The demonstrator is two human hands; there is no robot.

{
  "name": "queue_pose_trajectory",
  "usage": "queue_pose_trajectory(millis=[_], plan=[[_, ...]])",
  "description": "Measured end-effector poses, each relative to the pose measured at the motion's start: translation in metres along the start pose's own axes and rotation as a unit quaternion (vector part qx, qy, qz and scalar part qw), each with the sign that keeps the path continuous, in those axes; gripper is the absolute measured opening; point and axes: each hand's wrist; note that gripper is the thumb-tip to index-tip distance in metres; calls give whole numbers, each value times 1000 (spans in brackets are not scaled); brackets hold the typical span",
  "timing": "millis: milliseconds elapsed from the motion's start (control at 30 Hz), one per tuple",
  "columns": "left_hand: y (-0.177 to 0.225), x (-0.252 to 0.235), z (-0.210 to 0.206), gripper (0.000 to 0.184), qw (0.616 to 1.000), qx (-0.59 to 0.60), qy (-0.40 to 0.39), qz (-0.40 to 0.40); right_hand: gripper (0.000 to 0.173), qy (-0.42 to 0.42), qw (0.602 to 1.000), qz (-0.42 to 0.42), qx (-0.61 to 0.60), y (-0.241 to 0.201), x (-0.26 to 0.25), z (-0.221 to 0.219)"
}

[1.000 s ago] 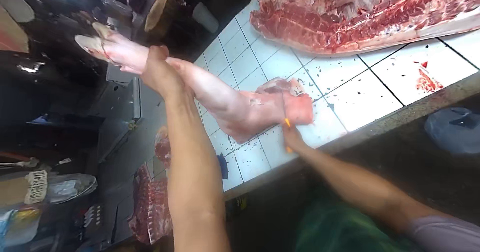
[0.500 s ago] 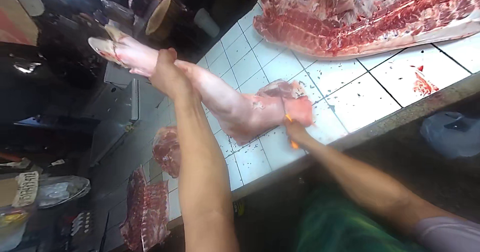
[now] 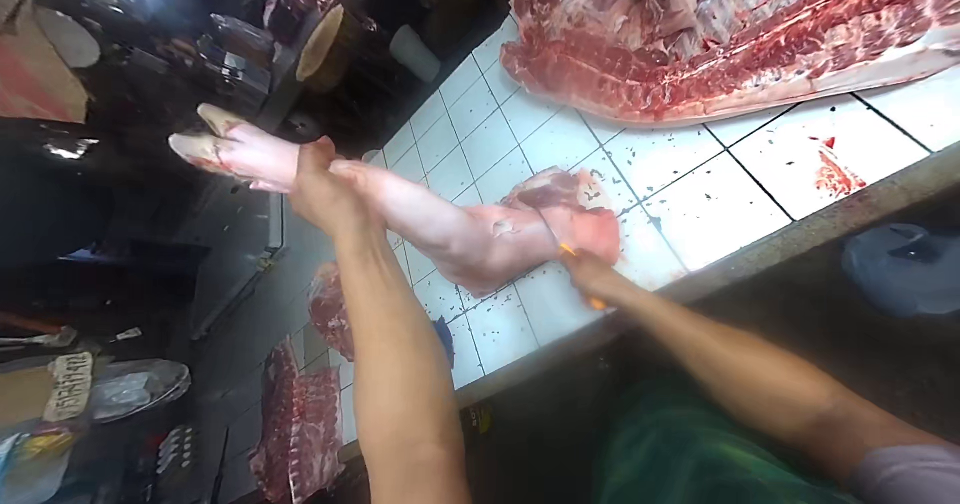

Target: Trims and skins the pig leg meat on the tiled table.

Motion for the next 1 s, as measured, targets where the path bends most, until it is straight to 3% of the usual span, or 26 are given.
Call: queue_pose_trajectory(millis=[100,200,433,533,600,733,867,1000], plan=[[-2,-6,3,26,1000,2,-2,-14,60,17,999,-10,44,22,-6,14],[-1,-11,7,31,999,-37,26,-24,62,52,996,-70,12,45,-19,39],[1,-6,8,18,998,-51,26,-9,56,-21,997,-69,-14,18,18,44],[5,-7,7,20,998,-44,40,-15,55,35,989,-123,-69,33,7,73],[2,-15,7,22,998,-46,43,-21,58,53,989,-104,-92,27,16,78],[0,-17,0,27,994,-74,80,-6,63,6,1000,-26,-5,45,8,41],[1,-27,-13,38,991,-81,107,-10,67,140,989,-40,-8,72,-38,19],[-7,-40,-25,38,985,-128,119,6,53,127,981,145,-16,45,-32,-62]])
Point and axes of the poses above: each hand's wrist, its own x-axis away from the middle knuckle, its own z-axis out of the back of the hand, y = z × x, and after that the axes turned 3 degrees about z, right-handed
